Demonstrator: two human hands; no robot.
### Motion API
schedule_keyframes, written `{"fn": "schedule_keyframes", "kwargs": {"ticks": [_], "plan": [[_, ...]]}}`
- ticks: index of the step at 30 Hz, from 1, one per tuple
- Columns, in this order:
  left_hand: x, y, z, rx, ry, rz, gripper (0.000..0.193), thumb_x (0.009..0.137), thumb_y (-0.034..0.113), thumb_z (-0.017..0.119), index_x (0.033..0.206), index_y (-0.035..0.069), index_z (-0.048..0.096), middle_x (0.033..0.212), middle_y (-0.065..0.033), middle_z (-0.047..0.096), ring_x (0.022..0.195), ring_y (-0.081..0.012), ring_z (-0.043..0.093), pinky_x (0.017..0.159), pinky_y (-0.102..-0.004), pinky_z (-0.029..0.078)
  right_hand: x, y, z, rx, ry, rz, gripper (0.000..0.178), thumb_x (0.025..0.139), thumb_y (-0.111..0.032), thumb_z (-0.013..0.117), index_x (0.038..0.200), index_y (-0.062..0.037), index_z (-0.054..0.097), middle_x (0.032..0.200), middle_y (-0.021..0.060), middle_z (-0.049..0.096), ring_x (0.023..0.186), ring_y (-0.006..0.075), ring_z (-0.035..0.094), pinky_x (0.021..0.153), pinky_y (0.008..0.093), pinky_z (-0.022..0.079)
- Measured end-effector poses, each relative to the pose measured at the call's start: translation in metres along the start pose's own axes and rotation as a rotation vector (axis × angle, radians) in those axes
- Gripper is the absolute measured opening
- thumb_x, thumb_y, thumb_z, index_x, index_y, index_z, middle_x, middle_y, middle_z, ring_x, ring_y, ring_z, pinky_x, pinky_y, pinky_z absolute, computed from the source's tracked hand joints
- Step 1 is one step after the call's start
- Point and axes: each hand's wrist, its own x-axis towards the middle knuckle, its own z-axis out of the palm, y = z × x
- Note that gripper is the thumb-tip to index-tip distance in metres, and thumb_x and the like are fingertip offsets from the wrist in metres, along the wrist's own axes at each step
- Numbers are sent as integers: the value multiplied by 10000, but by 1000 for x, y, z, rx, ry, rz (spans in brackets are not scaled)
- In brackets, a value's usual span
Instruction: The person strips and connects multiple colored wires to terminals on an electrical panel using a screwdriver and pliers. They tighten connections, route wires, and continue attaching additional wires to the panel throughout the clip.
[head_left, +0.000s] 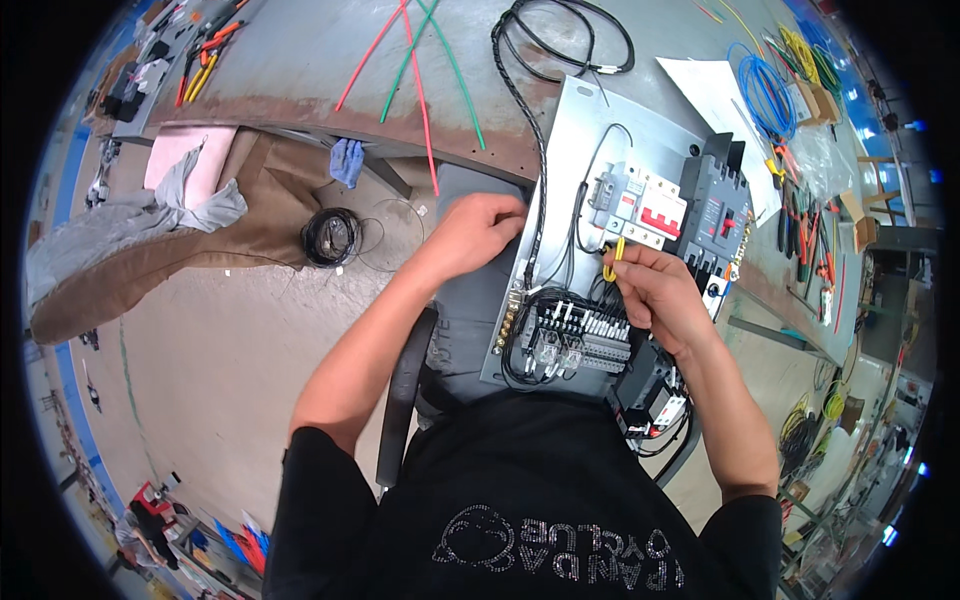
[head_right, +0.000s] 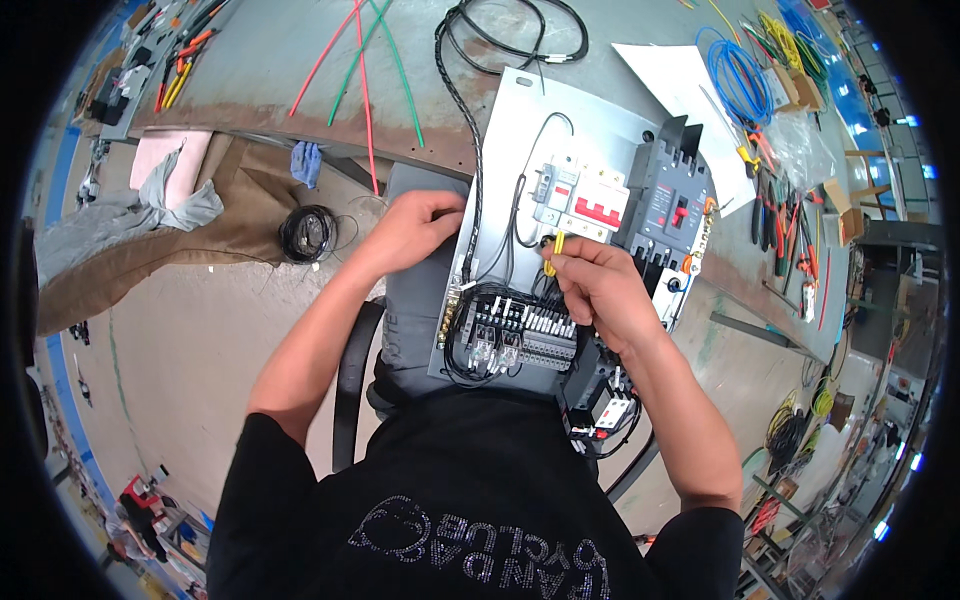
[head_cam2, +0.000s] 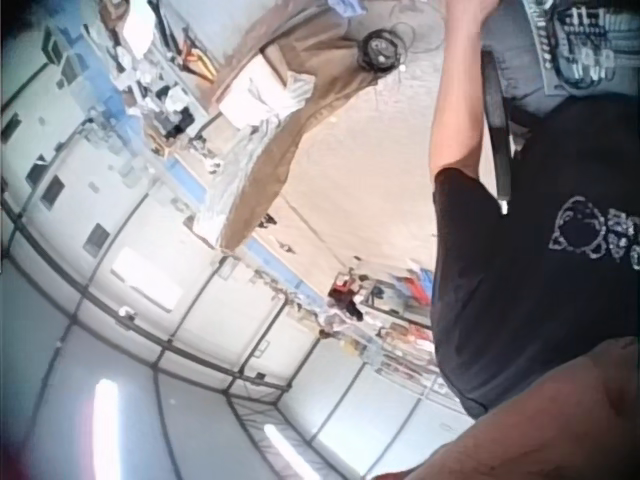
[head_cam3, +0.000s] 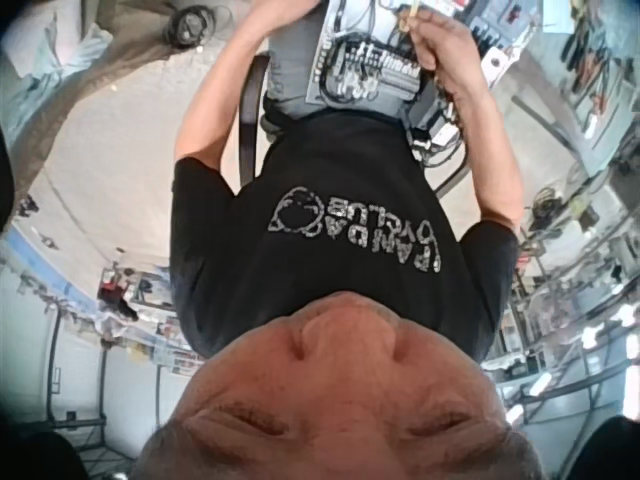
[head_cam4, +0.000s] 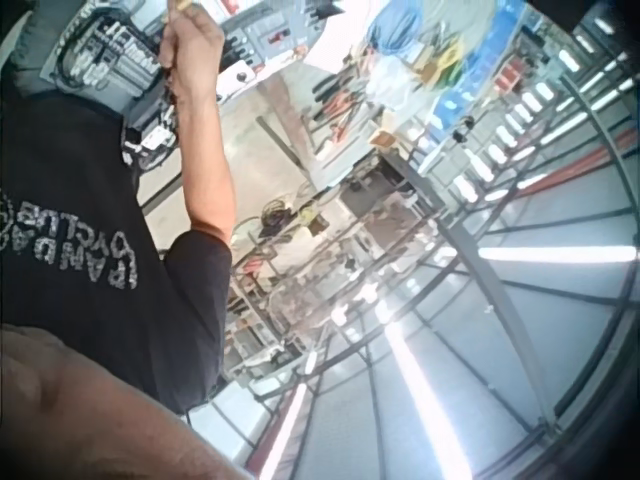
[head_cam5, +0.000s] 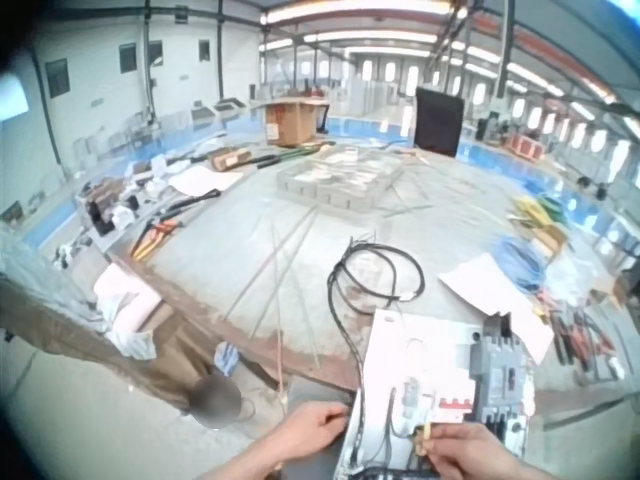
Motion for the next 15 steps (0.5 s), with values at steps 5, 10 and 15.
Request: {"fn": "schedule_keyframes", "kwargs": {"ticks": [5,10,15], "plan": [[48,0,-15,59,-420,166,332,976,97,699,1291,10,757,1183,-146,821,1112,-219,742,986,-394,569,-1,0,0,2,12,13,203,1066,-99,672,1202,39,732,768,-11,579,499,69,452,463,250,318],[62,0,-8,-54,-610,137,384,1006,149,708,1370,26,724,1317,-174,777,1198,-236,712,1094,-391,531,-1,0,-1,27,12,21,206,1077,-111,665,1198,42,730,775,-7,584,502,69,444,467,243,311],[67,-13,20,81,-545,198,623,965,243,807,1533,74,613,1514,-224,652,1354,-283,631,1188,-433,471,1,0,-1,41,21,42,206,1086,-141,663,1211,14,719,763,-8,580,478,66,439,440,234,313]]}}
